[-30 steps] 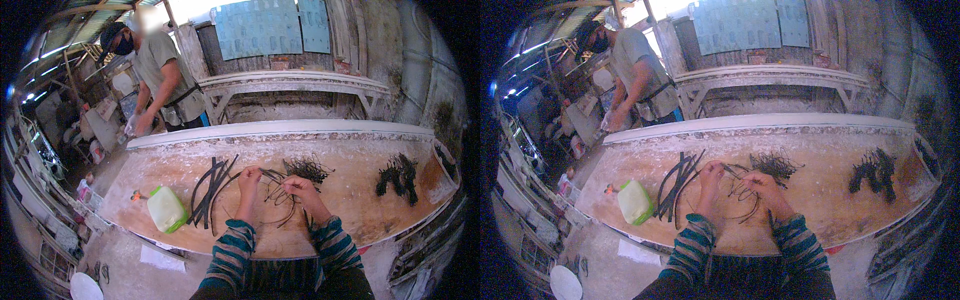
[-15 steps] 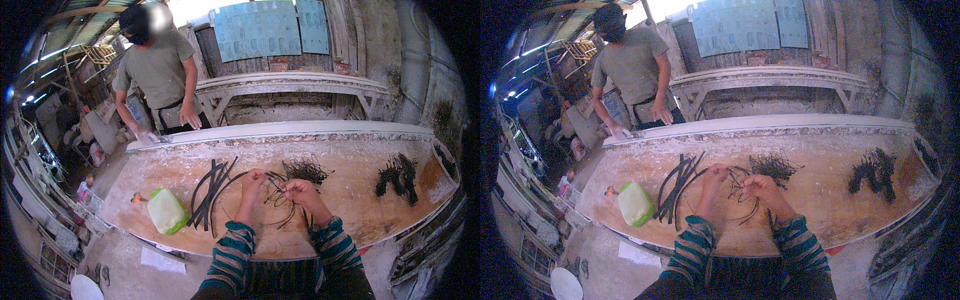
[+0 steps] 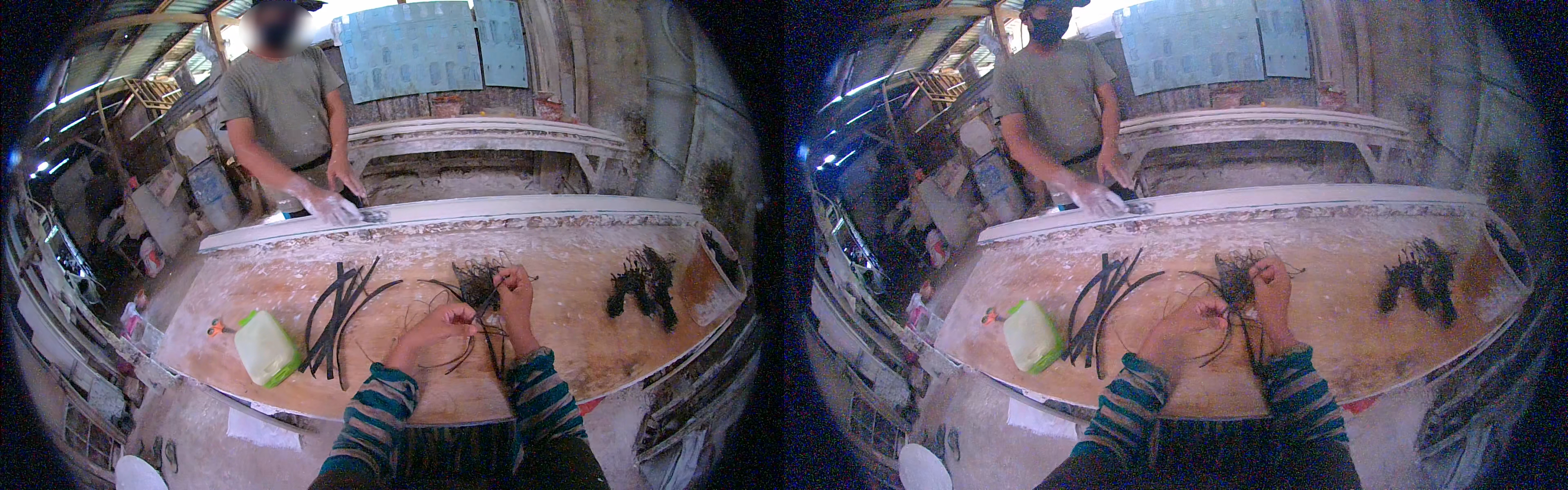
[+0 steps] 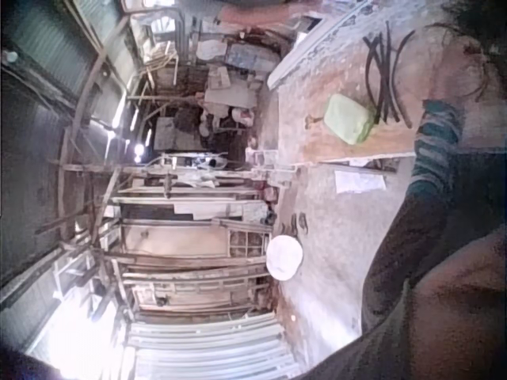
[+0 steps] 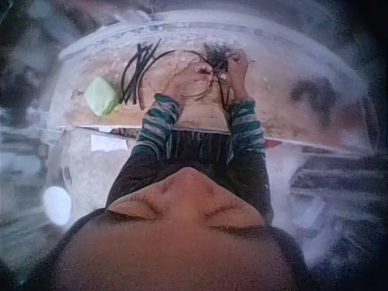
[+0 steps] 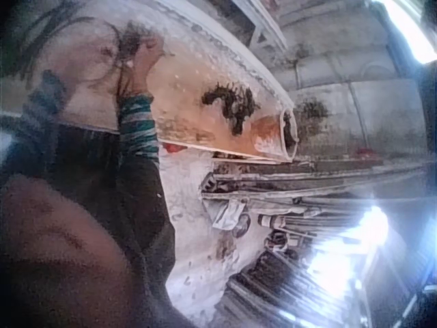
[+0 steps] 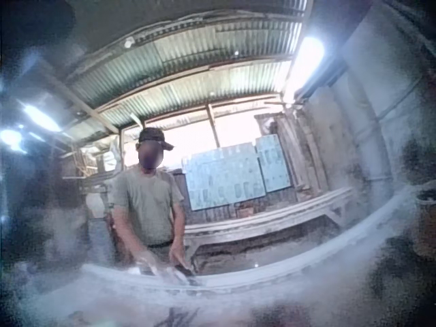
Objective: The person stands at a workbench and repeatedly picks up, separates, and sorts thin black strips of material by hand. A coworker in the background works on a separate white object.
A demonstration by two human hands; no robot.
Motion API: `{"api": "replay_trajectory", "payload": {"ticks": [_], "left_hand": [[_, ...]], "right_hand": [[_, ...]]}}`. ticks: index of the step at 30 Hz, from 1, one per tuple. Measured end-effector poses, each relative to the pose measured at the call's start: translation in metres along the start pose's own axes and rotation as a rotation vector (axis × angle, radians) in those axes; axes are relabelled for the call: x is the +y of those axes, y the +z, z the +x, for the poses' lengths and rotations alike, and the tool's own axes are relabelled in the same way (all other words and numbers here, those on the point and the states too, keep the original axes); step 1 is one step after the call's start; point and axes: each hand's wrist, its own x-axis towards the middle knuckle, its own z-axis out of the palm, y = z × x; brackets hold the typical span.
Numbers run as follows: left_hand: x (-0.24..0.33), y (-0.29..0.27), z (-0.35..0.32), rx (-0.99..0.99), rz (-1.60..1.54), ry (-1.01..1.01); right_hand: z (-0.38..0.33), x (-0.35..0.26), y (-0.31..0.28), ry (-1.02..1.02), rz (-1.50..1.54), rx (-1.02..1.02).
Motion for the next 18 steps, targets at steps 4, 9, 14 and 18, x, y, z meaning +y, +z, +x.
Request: {"api": "replay_trajectory", "payload": {"ticks": [4,9,14,18], "left_hand": [[-0.007,-0.008,0.002,0.251,0.09,-0.062],[0.008,-0.01,0.003,0.717,0.101,0.028],[0.003,-0.034,-0.002,0.897,0.256,0.122],[-0.006,-0.042,-0.003,0.972,0.169,0.098]], "right_hand": [[0.003,0.009,0.001,-0.024,0.009,-0.012],[0.006,0.024,-0.001,-0.22,-0.181,-0.053],[-0.011,0.001,0.007,-0.214,-0.155,-0.308],[-0.025,-0.002,0.017,-0.167,0.029,-0.713]]}}
